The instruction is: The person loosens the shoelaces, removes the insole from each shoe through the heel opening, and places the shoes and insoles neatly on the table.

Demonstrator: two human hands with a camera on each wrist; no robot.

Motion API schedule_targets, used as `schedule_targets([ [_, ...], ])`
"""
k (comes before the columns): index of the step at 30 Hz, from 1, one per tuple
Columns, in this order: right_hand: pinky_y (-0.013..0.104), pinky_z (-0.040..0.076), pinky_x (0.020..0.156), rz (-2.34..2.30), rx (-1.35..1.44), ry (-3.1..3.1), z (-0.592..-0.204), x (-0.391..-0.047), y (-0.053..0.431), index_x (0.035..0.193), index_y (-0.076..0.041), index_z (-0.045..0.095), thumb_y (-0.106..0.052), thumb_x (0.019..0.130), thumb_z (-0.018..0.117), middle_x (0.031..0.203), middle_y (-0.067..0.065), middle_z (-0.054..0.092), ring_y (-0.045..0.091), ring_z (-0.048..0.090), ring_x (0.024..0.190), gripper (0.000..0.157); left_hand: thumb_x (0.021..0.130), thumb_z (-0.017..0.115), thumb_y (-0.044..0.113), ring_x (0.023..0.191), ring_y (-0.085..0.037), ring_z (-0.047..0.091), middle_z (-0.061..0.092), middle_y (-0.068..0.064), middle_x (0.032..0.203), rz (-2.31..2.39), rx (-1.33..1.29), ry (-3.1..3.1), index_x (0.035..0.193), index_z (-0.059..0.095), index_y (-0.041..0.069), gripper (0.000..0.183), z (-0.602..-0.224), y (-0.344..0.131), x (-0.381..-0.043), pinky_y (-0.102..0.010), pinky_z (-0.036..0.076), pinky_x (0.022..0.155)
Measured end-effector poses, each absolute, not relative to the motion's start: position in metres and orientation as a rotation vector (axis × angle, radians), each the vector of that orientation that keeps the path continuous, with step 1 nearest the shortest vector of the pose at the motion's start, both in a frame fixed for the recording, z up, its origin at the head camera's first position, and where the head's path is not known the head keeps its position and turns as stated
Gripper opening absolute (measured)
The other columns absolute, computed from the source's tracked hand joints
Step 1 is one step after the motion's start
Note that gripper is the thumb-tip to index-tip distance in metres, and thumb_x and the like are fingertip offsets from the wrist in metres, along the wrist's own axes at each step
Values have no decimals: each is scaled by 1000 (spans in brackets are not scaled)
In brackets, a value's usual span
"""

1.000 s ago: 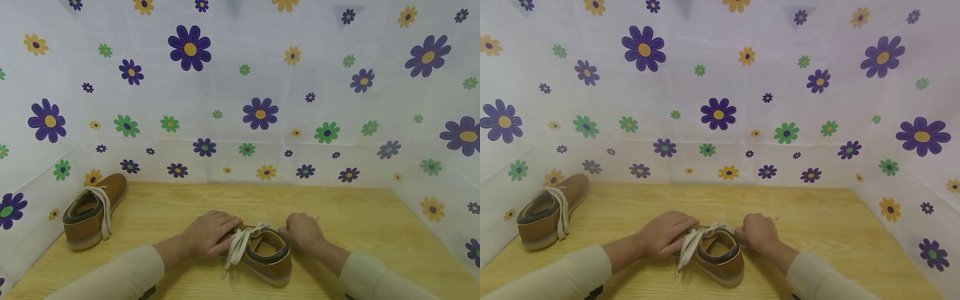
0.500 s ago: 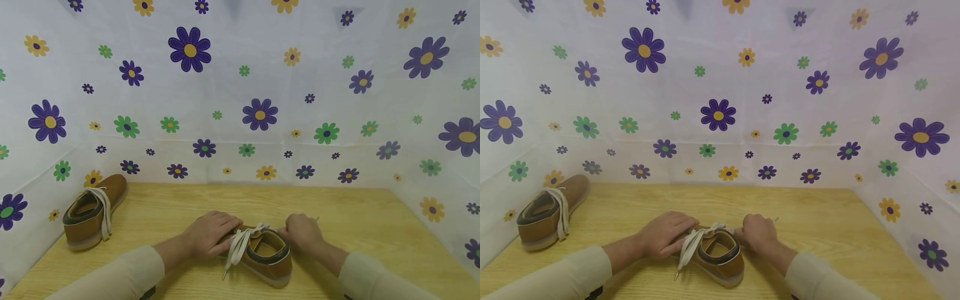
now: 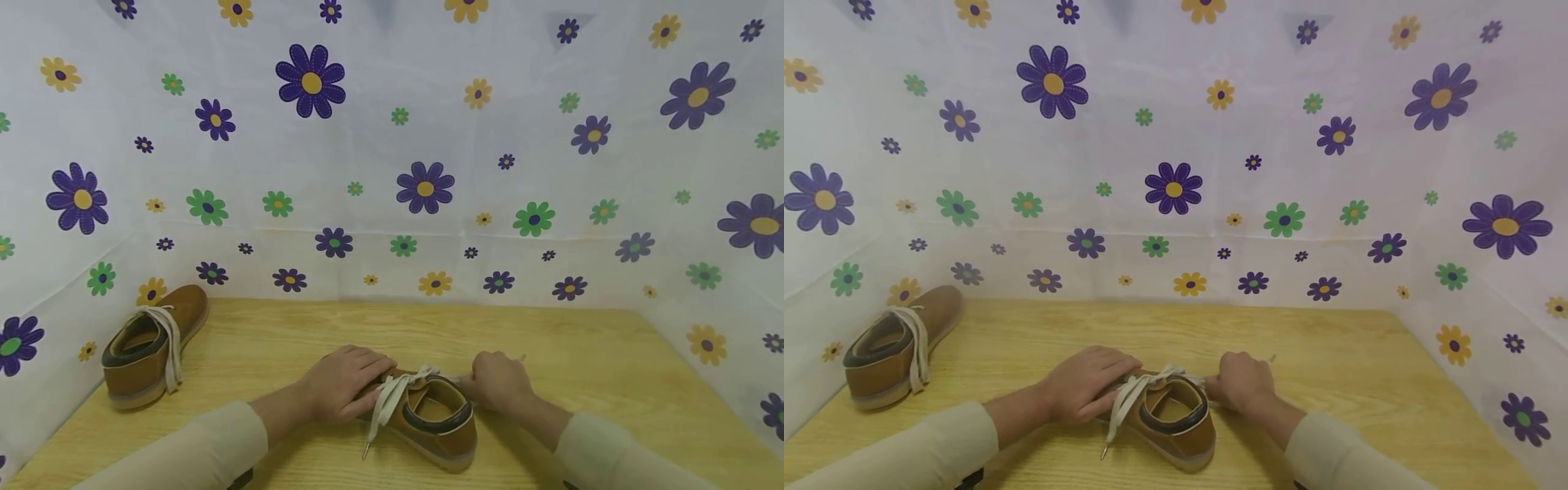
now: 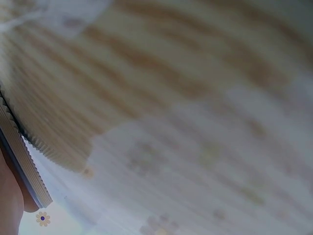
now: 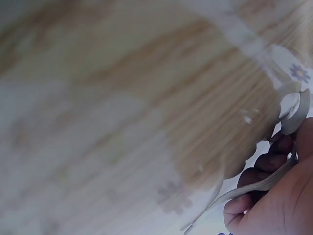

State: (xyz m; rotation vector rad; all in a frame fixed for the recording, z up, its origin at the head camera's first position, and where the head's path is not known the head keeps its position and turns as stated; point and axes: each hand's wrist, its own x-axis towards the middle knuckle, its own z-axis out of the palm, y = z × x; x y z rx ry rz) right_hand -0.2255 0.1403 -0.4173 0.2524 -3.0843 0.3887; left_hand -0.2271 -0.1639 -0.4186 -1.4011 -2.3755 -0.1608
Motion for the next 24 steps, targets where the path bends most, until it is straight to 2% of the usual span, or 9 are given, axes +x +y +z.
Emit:
schedule_targets([
  [3, 31, 38, 51, 393, 257, -3082, -416, -225, 141, 46, -18, 44, -24, 80, 57, 46, -7, 43, 12, 42, 48, 37, 102, 47, 31, 120, -19, 61, 64, -3, 133, -160, -1398, -2387, 140, 56, 9, 45, -418, -164, -227, -41, 49, 102],
  [6, 46, 51, 69, 394, 271, -3063, -416, -224, 142, 50, -17, 45, -25, 82, 56, 48, -6, 45, 13, 43, 49, 35, 102, 47, 32, 121, -19, 60, 63, -2, 133, -166, -1402, -2398, 140, 55, 9, 46, -418, -164, -227, -42, 49, 102],
  [8, 59, 50, 85, 406, 281, -3050, -416, -224, 143, 52, -17, 46, -26, 84, 55, 50, -5, 47, 14, 44, 50, 34, 102, 47, 32, 121, -20, 60, 63, -3, 134, -167, -1407, -2402, 140, 55, 9, 46, -418, -164, -227, -42, 49, 102],
  [10, 69, 42, 97, 411, 284, -3026, -416, -224, 144, 56, -17, 47, -27, 86, 55, 53, -4, 49, 15, 47, 54, 33, 101, 47, 32, 122, -20, 60, 63, -3, 134, -172, -1409, -2404, 140, 55, 9, 46, -418, -164, -227, -42, 49, 102],
  [13, 71, 40, 97, 409, 291, -2991, -417, -224, 145, 67, -17, 54, -29, 89, 57, 65, -2, 54, 19, 54, 68, 25, 101, 47, 32, 122, -20, 60, 62, -3, 135, -174, -1406, -2403, 140, 55, 9, 46, -418, -165, -227, -42, 48, 102],
  [16, 66, 44, 93, 381, 332, -2959, -420, -221, 145, 85, -16, 61, -30, 91, 59, 84, 0, 59, 25, 57, 87, 16, 101, 47, 32, 121, -19, 60, 63, -3, 134, -179, -1405, -2397, 140, 56, 9, 46, -418, -166, -227, -42, 49, 102],
  [18, 60, 44, 92, 377, 381, -2938, -421, -219, 144, 97, -16, 65, -29, 92, 58, 97, 2, 62, 27, 57, 97, 16, 101, 48, 32, 121, -19, 60, 63, -2, 134, -182, -1405, -2392, 139, 56, 9, 46, -419, -166, -227, -42, 49, 102],
  [21, 52, 42, 92, 370, 560, -2881, -422, -219, 143, 111, -16, 65, -25, 95, 56, 111, 2, 63, 26, 55, 108, 20, 100, 49, 32, 121, -19, 61, 63, -2, 134, -192, -1403, -2392, 139, 56, 10, 46, -420, -166, -227, -42, 49, 102],
  [24, 50, 38, 92, 359, 834, -2774, -422, -219, 143, 114, -18, 65, -19, 99, 55, 116, 0, 62, 22, 52, 110, 18, 101, 48, 33, 121, -18, 60, 63, -1, 135, -193, -1396, -2405, 140, 55, 11, 46, -421, -164, -228, -42, 48, 103],
])
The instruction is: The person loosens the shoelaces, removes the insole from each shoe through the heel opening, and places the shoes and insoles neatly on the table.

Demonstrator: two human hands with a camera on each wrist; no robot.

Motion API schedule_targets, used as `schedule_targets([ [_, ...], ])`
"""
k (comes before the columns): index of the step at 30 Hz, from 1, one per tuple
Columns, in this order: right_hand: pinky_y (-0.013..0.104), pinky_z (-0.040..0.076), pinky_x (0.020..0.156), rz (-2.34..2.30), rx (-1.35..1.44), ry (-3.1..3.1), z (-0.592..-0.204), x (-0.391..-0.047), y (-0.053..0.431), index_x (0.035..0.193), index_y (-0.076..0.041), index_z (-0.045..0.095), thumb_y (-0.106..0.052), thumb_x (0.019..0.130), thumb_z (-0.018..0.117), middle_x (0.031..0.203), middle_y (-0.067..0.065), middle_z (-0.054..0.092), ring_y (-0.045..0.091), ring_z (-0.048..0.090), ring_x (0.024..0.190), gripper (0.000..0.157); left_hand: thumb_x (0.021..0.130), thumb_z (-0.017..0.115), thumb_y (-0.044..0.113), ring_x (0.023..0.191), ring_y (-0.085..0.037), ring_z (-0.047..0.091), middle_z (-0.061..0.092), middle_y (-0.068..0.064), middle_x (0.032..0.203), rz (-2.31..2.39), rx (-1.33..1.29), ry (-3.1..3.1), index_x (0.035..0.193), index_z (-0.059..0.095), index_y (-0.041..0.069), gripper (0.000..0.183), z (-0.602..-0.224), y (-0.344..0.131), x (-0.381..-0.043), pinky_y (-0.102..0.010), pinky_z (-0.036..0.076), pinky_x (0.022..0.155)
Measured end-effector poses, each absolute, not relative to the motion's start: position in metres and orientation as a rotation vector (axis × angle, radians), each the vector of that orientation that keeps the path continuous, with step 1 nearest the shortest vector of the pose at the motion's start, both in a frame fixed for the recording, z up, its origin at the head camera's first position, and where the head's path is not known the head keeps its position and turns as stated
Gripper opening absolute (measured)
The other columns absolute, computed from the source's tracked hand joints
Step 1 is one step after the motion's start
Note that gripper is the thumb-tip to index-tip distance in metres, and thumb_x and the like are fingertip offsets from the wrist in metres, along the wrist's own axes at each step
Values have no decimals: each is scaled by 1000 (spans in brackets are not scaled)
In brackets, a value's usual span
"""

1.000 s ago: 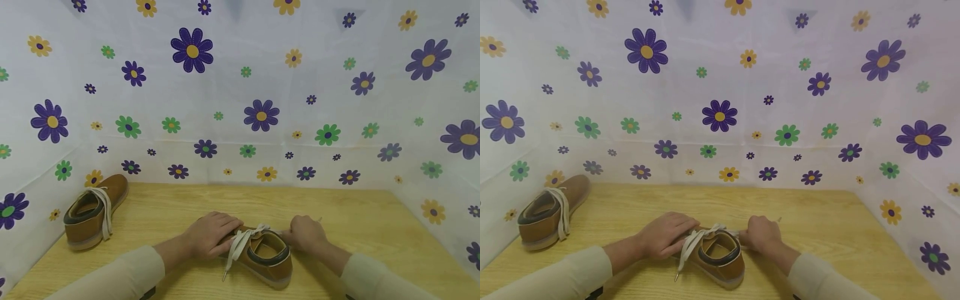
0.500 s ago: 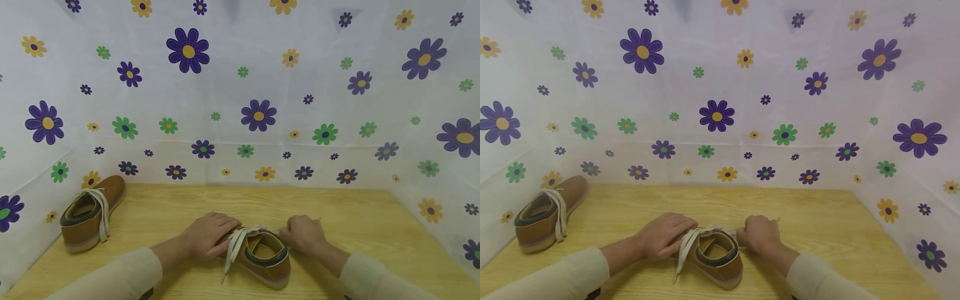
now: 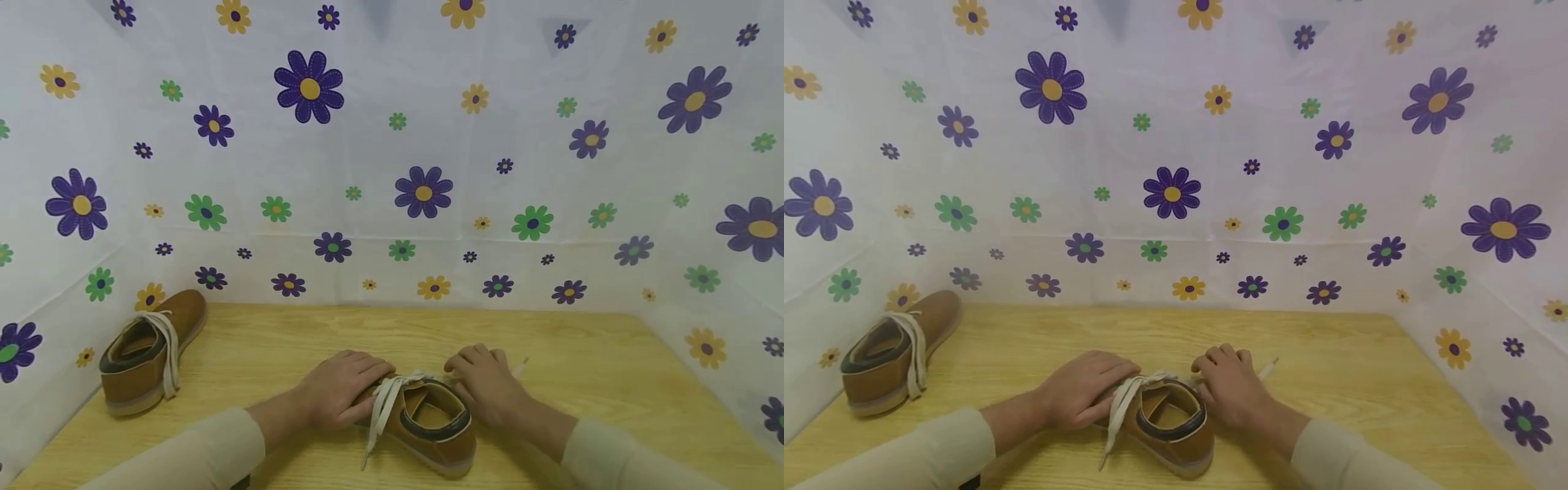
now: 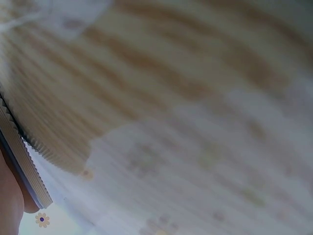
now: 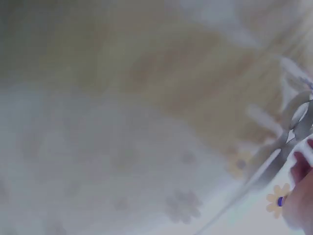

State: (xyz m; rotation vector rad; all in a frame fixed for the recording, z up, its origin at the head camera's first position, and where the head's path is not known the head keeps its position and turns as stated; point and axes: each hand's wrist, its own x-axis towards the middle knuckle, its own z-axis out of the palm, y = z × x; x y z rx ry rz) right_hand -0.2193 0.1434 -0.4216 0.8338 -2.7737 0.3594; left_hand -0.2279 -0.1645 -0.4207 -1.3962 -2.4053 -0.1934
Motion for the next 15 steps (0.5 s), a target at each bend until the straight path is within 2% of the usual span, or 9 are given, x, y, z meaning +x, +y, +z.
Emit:
schedule_targets([
  [5, 42, 36, 89, 374, 1141, -2657, -424, -221, 145, 116, -20, 63, -17, 101, 55, 114, -4, 61, 14, 50, 106, 16, 101, 48, 33, 122, -18, 59, 63, -1, 135, -199, -1404, -2406, 141, 54, 10, 47, -422, -162, -228, -42, 48, 104],
  [10, 37, 34, 89, 466, 1160, -2650, -422, -224, 143, 107, -23, 59, -19, 98, 60, 105, -9, 59, 9, 47, 100, 10, 100, 48, 32, 121, -18, 60, 63, -2, 133, -192, -1405, -2386, 140, 55, 9, 47, -422, -163, -228, -42, 48, 103],
  [15, 34, 34, 86, 491, 1169, -2582, -420, -227, 138, 99, -22, 59, -15, 92, 68, 99, -10, 60, 9, 49, 96, 13, 99, 50, 33, 121, -18, 60, 63, -1, 133, -193, -1395, -2399, 140, 55, 10, 47, -420, -164, -228, -42, 48, 103],
])
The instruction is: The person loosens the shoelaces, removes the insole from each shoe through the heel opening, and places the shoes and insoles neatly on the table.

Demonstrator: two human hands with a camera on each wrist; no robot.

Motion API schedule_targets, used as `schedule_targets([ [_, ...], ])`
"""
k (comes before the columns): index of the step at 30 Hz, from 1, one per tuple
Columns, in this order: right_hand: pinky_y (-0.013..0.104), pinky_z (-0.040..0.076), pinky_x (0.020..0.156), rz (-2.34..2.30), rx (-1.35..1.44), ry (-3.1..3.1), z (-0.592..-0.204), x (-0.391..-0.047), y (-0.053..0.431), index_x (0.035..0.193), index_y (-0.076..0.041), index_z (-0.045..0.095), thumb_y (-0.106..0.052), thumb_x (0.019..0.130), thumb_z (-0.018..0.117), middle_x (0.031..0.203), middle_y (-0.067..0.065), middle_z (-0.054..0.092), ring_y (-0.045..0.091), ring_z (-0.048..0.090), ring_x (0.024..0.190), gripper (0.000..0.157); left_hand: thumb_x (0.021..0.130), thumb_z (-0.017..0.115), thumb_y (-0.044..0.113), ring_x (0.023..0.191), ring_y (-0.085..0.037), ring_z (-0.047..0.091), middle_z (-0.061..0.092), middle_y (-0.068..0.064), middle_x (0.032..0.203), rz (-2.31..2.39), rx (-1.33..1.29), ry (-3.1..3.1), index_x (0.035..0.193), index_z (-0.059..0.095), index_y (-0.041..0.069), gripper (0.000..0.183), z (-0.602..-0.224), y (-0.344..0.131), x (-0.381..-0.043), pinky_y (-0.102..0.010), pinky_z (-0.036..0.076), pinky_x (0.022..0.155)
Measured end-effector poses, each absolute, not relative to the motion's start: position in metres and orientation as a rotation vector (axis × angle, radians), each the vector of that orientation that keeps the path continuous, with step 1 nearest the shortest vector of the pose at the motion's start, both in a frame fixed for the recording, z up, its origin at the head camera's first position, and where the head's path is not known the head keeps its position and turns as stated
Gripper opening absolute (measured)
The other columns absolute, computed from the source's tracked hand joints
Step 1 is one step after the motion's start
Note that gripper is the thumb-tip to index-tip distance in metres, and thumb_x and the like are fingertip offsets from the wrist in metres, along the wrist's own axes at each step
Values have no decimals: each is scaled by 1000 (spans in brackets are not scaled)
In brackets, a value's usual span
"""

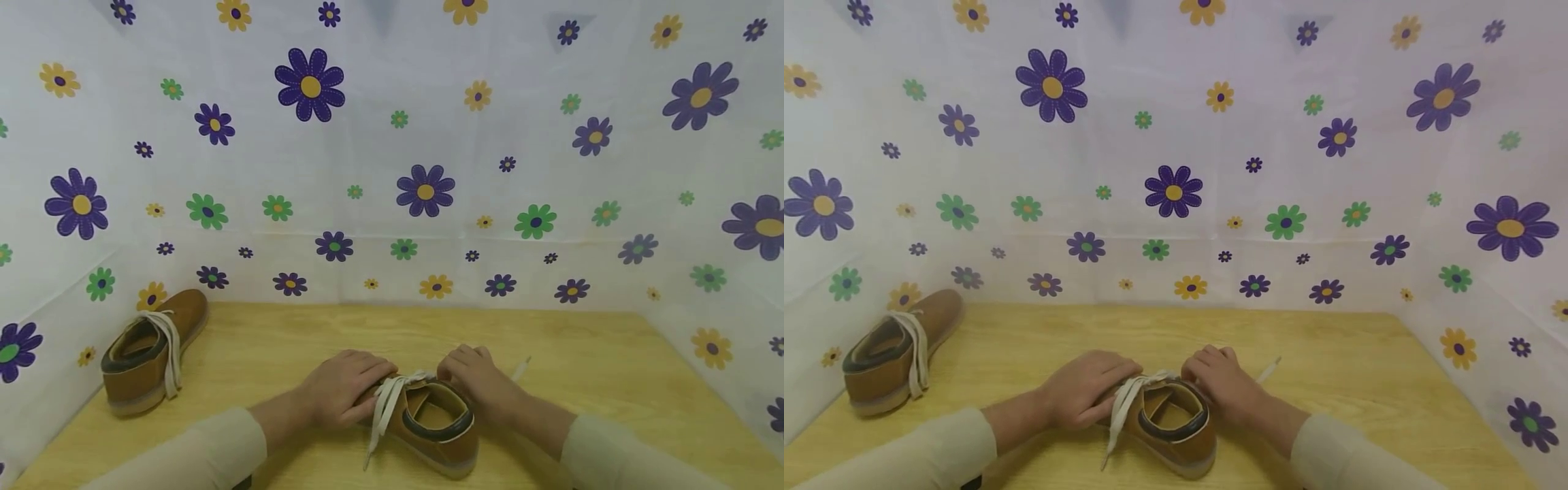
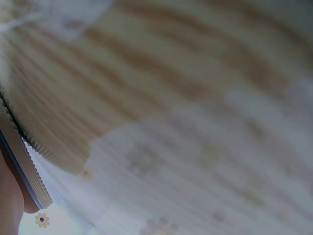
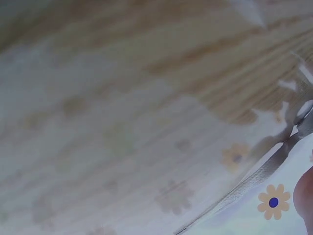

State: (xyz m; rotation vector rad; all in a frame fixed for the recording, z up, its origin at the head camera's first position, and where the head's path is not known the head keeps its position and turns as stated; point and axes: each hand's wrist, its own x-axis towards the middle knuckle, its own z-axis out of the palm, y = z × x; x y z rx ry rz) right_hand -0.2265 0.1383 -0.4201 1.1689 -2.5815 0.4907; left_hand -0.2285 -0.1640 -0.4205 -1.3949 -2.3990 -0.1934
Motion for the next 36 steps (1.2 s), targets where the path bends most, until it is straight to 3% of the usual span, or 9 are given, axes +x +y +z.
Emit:
schedule_targets([
  [5, 31, 33, 83, 533, 1192, -2568, -421, -229, 139, 105, -20, 62, -10, 90, 70, 94, -9, 62, 7, 49, 91, 19, 99, 50, 33, 120, -19, 60, 63, -2, 133, -200, -1396, -2392, 140, 55, 10, 47, -421, -165, -228, -42, 49, 102],
  [10, 25, 31, 75, 498, 1180, -2475, -425, -232, 140, 88, -21, 67, -15, 87, 74, 81, -11, 56, 4, 44, 80, 8, 99, 51, 32, 121, -19, 60, 63, -2, 133, -194, -1397, -2392, 140, 55, 10, 47, -423, -165, -230, -41, 48, 103],
  [15, 30, 46, 77, 512, 1121, -2368, -427, -234, 140, 80, -20, 66, -22, 89, 74, 86, -8, 58, 7, 52, 83, 12, 99, 50, 33, 121, -19, 60, 64, -2, 133, -186, -1395, -2383, 140, 55, 10, 47, -423, -165, -230, -41, 48, 103],
  [19, 27, 55, 76, 598, 1104, -2327, -427, -232, 140, 84, -17, 66, -16, 89, 75, 90, -6, 65, 7, 61, 83, 10, 99, 51, 32, 120, -19, 61, 64, -2, 132, -189, -1404, -2376, 139, 56, 9, 46, -421, -165, -229, -41, 49, 101],
  [23, 24, 56, 70, 641, 1090, -2299, -428, -230, 142, 94, -11, 67, -7, 90, 72, 88, -3, 70, 8, 65, 77, 8, 99, 50, 32, 120, -18, 60, 64, -1, 132, -198, -1408, -2388, 139, 56, 10, 46, -421, -164, -227, -41, 49, 101],
  [28, 27, 57, 77, 659, 1027, -2403, -426, -228, 142, 105, -9, 66, -3, 96, 62, 96, -1, 68, 10, 65, 85, 11, 99, 50, 32, 120, -18, 60, 63, -1, 132, -203, -1404, -2392, 139, 55, 10, 46, -421, -162, -227, -41, 49, 102],
  [36, 27, 56, 74, 790, 1065, -2486, -424, -225, 143, 101, -9, 62, 3, 97, 50, 93, 0, 65, 9, 61, 83, 17, 98, 51, 31, 118, -18, 61, 64, -1, 131, -196, -1401, -2374, 138, 56, 10, 45, -420, -163, -227, -41, 49, 101],
])
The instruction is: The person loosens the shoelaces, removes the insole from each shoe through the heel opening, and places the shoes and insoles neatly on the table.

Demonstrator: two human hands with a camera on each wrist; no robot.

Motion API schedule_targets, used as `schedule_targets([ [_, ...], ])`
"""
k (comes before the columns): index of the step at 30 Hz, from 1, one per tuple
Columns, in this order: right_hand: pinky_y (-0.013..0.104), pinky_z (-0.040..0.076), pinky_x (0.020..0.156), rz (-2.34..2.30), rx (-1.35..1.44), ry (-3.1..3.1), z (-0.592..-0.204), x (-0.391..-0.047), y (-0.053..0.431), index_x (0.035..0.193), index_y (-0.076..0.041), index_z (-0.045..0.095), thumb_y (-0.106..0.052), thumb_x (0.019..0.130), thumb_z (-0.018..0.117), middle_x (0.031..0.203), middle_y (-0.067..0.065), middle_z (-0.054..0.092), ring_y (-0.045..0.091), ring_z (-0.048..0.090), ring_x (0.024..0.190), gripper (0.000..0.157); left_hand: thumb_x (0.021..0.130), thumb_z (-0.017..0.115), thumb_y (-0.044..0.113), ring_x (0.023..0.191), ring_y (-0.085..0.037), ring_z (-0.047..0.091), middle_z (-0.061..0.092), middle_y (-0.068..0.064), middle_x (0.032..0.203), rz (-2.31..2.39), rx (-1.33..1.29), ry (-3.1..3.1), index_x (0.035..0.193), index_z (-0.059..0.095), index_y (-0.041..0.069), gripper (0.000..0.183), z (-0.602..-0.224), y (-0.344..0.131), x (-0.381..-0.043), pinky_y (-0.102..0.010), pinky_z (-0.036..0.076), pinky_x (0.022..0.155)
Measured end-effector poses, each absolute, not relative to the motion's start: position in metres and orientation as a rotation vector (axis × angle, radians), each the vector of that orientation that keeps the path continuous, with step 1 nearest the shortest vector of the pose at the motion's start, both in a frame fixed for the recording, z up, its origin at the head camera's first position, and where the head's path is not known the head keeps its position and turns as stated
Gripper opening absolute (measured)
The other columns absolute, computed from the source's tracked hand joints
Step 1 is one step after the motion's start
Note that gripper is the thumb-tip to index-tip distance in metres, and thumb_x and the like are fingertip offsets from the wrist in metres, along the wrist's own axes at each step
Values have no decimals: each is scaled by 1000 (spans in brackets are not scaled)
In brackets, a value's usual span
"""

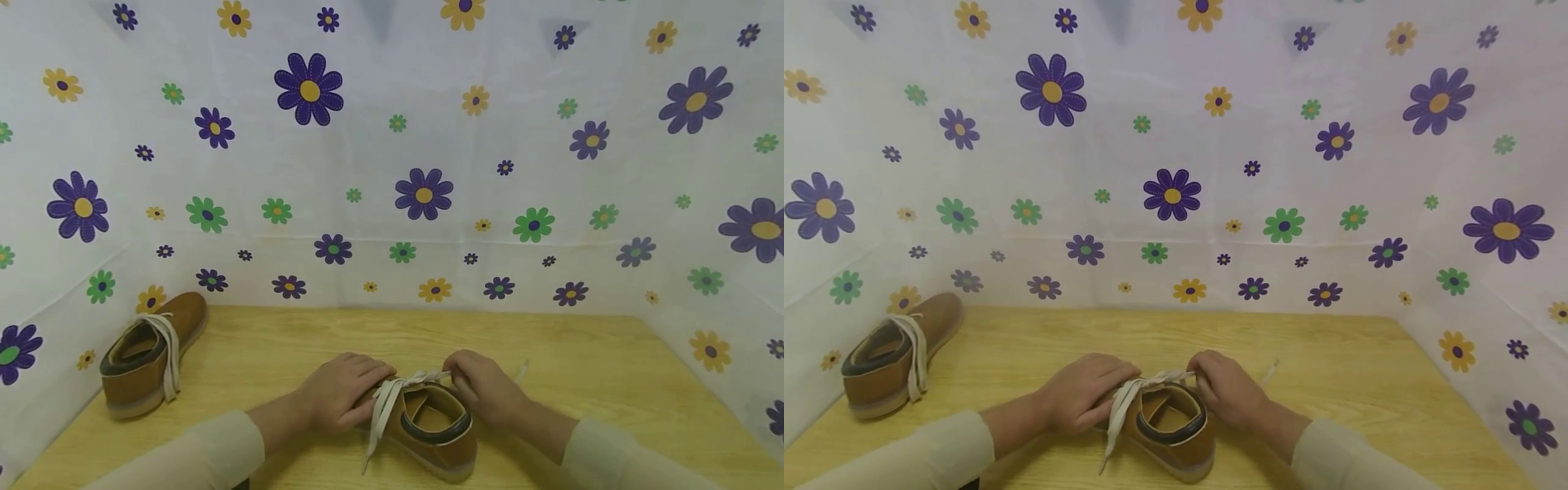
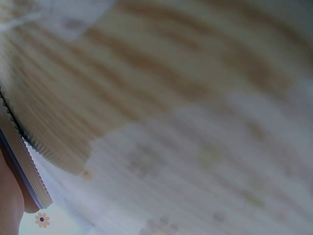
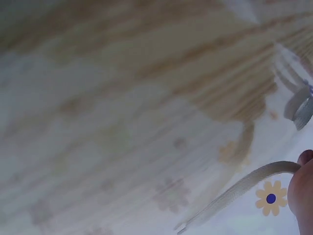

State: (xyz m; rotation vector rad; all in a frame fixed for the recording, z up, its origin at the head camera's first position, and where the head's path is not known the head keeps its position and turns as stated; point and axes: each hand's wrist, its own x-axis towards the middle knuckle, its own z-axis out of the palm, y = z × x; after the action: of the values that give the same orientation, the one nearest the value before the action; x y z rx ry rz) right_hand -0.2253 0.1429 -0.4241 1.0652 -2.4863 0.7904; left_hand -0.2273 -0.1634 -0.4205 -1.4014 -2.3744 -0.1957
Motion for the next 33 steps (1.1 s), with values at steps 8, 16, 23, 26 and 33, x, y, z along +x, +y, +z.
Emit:
schedule_targets([
  [8, 21, 52, 67, 775, 1049, -2417, -421, -229, 145, 93, -19, 70, -21, 97, 66, 83, -12, 62, -1, 54, 75, 6, 99, 51, 32, 119, -17, 60, 63, -1, 132, -207, -1394, -2384, 139, 56, 11, 46, -419, -163, -229, -41, 48, 102],
  [16, 18, 49, 65, 717, 1121, -2397, -422, -230, 145, 88, -19, 69, -18, 95, 69, 79, -12, 61, -2, 51, 72, 7, 99, 50, 33, 121, -18, 60, 63, -1, 133, -218, -1397, -2391, 140, 55, 11, 47, -420, -162, -231, -42, 49, 102],
  [23, 17, 50, 64, 718, 1167, -2375, -423, -230, 144, 83, -17, 68, -13, 93, 70, 76, -10, 60, -2, 53, 71, 10, 100, 50, 33, 121, -19, 60, 62, -1, 134, -208, -1407, -2400, 141, 54, 11, 47, -421, -162, -232, -42, 48, 102],
  [26, 17, 51, 64, 710, 1171, -2390, -422, -229, 144, 82, -17, 68, -14, 94, 69, 77, -10, 60, -2, 54, 72, 12, 99, 50, 32, 120, -19, 60, 63, -2, 133, -207, -1408, -2397, 141, 55, 11, 47, -420, -162, -230, -42, 49, 102],
  [33, 17, 51, 65, 693, 1171, -2390, -424, -228, 143, 81, -16, 67, -15, 94, 69, 77, -10, 61, -1, 55, 72, 13, 99, 51, 32, 120, -19, 60, 63, -2, 133, -218, -1398, -2398, 141, 55, 10, 47, -424, -163, -230, -42, 48, 102],
])
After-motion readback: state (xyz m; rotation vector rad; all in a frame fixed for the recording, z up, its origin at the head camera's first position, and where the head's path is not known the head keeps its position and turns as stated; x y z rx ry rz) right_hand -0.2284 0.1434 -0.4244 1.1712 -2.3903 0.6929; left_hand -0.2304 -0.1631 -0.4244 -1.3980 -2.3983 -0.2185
